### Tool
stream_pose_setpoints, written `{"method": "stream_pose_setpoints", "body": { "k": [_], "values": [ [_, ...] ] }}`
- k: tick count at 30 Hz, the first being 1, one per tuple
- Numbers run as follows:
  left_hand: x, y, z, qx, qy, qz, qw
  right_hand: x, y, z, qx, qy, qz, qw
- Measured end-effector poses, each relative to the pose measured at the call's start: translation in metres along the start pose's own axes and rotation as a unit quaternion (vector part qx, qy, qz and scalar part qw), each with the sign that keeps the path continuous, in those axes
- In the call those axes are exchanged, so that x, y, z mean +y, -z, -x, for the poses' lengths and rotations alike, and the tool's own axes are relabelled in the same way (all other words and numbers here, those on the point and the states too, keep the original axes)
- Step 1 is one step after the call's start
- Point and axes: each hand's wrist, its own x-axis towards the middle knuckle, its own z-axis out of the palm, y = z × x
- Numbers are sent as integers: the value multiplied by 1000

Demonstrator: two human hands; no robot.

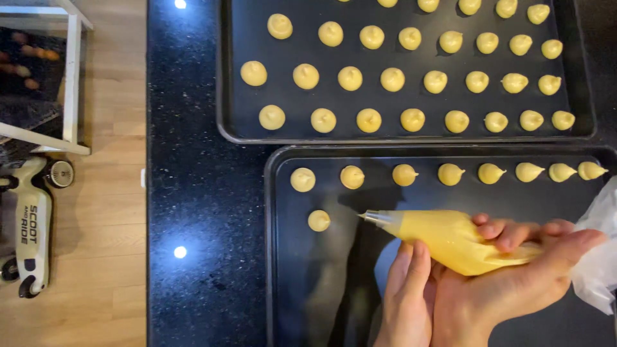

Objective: Filling a piping bag with batter and piping small dollops onto baking sheets

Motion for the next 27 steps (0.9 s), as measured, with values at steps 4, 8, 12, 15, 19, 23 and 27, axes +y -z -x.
{"method": "stream_pose_setpoints", "body": {
  "k": [4, 8, 12, 15, 19, 23, 27],
  "values": [
    [-28, 21, -11, 80, 36, 33, 996, 14, 13, -16, -36, 78, 67, 994],
    [-33, 28, -13, 120, 62, 28, 990, 25, 26, -25, -95, 115, 109, 983],
    [-31, 24, -14, 66, 49, 27, 996, 29, 34, -32, -129, 133, 128, 974],
    [-29, 20, -13, 39, 62, 35, 997, 27, 35, -32, -138, 158, 161, 964],
    [-26, 17, -11, 10, 72, 39, 997, 24, 35, -33, -123, 154, 160, 967],
    [-28, 20, -11, 3, 55, 26, 998, 25, 34, -33, -120, 149, 153, 970],
    [-23, 15, -11, 24, 56, 17, 998, 25, 30, -31, -110, 137, 160, 971]
  ]
}}
